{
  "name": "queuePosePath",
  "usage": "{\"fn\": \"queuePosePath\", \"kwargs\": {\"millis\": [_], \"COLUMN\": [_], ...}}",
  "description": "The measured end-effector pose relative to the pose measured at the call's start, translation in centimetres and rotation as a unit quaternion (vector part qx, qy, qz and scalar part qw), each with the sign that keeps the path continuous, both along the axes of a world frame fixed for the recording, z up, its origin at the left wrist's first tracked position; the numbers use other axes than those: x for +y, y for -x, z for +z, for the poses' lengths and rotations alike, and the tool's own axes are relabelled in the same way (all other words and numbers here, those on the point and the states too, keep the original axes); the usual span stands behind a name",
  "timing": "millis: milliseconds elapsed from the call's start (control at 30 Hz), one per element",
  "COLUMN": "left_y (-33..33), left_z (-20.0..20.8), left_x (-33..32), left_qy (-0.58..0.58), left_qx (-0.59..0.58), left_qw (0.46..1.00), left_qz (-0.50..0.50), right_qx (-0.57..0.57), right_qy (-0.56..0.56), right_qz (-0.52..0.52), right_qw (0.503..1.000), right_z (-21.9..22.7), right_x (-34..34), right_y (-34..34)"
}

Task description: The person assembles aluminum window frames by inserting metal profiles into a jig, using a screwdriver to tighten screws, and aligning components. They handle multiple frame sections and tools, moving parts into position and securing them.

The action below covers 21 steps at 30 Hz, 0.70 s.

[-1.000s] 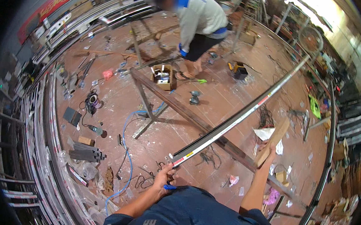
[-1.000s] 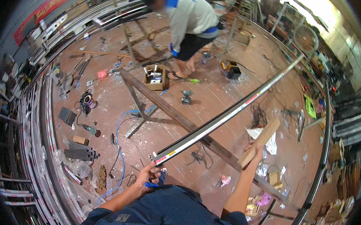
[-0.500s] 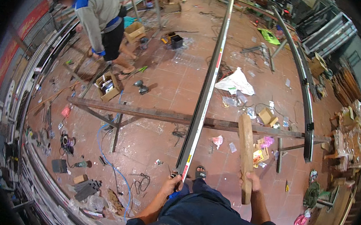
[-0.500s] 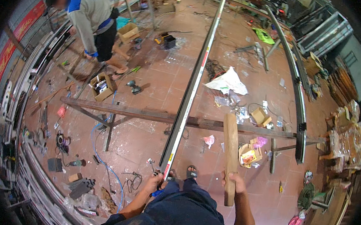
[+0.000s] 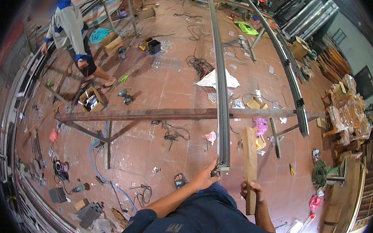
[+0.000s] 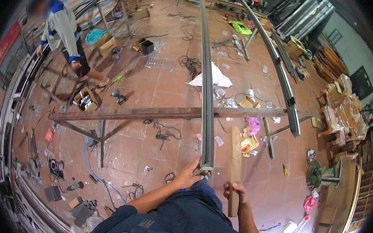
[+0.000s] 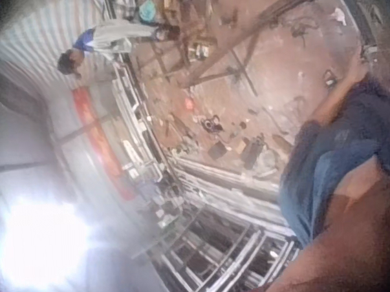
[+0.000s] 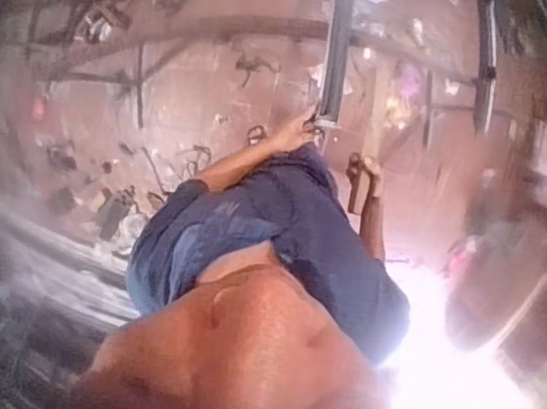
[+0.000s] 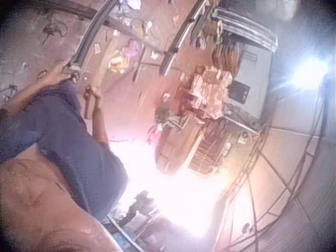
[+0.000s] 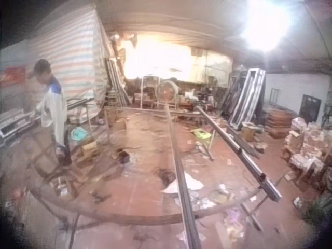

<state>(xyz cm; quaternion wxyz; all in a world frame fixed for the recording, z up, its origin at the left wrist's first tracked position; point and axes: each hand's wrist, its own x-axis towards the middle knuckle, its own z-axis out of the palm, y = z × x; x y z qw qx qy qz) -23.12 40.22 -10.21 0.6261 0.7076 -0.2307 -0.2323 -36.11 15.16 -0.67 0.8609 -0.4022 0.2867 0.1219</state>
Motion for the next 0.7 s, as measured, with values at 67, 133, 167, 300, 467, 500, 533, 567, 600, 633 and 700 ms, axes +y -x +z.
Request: {"fn": "queuePosePath", "kwargs": {"millis": [67, 133, 167, 300, 467, 500, 533, 567, 600, 633, 700], "left_y": [-0.5, -2.4, -3.4, -5.6, -7.9, -7.6, -7.5, -7.0, -6.7, -6.9, -6.9], "left_z": [-0.4, 0.1, 0.5, 1.0, 4.6, 3.7, 2.7, 3.4, 4.2, 2.3, -0.2], "left_x": [-0.5, -0.3, -0.7, -4.2, -9.7, -10.6, -11.4, -12.5, -13.2, -13.1, -13.3], "left_qy": [0.085, 0.024, -0.008, -0.011, -0.177, -0.164, -0.151, -0.148, -0.145, -0.115, -0.076], "left_qx": [0.08, 0.18, 0.229, 0.174, 0.137, 0.119, 0.099, 0.086, 0.071, 0.057, 0.07], "left_qw": [0.993, 0.982, 0.972, 0.981, 0.972, 0.972, 0.971, 0.973, 0.974, 0.977, 0.98], "left_qz": [-0.035, -0.042, -0.043, 0.085, 0.073, 0.115, 0.158, 0.157, 0.158, 0.17, 0.17], "right_qx": [0.002, 0.002, 0.003, 0.013, 0.055, 0.085, 0.114, 0.143, 0.166, 0.186, 0.198], "right_qy": [-0.037, -0.058, -0.061, -0.082, -0.073, -0.051, -0.027, -0.008, -0.017, -0.026, -0.051], "right_qz": [-0.033, -0.075, -0.096, -0.161, -0.204, -0.198, -0.202, -0.209, -0.218, -0.216, -0.225], "right_qw": [0.999, 0.996, 0.994, 0.983, 0.975, 0.975, 0.972, 0.967, 0.962, 0.958, 0.953], "right_z": [-0.2, -0.8, -1.3, -1.4, -4.1, -4.9, -5.6, -6.7, -8.1, -9.5, -12.9], "right_x": [-0.1, -0.6, -0.8, -1.9, -5.7, -6.9, -7.9, -9.0, -10.2, -11.5, -14.3], "right_y": [1.8, 3.9, 4.8, 7.0, 9.6, 9.7, 9.9, 10.5, 11.1, 11.4, 12.7]}}
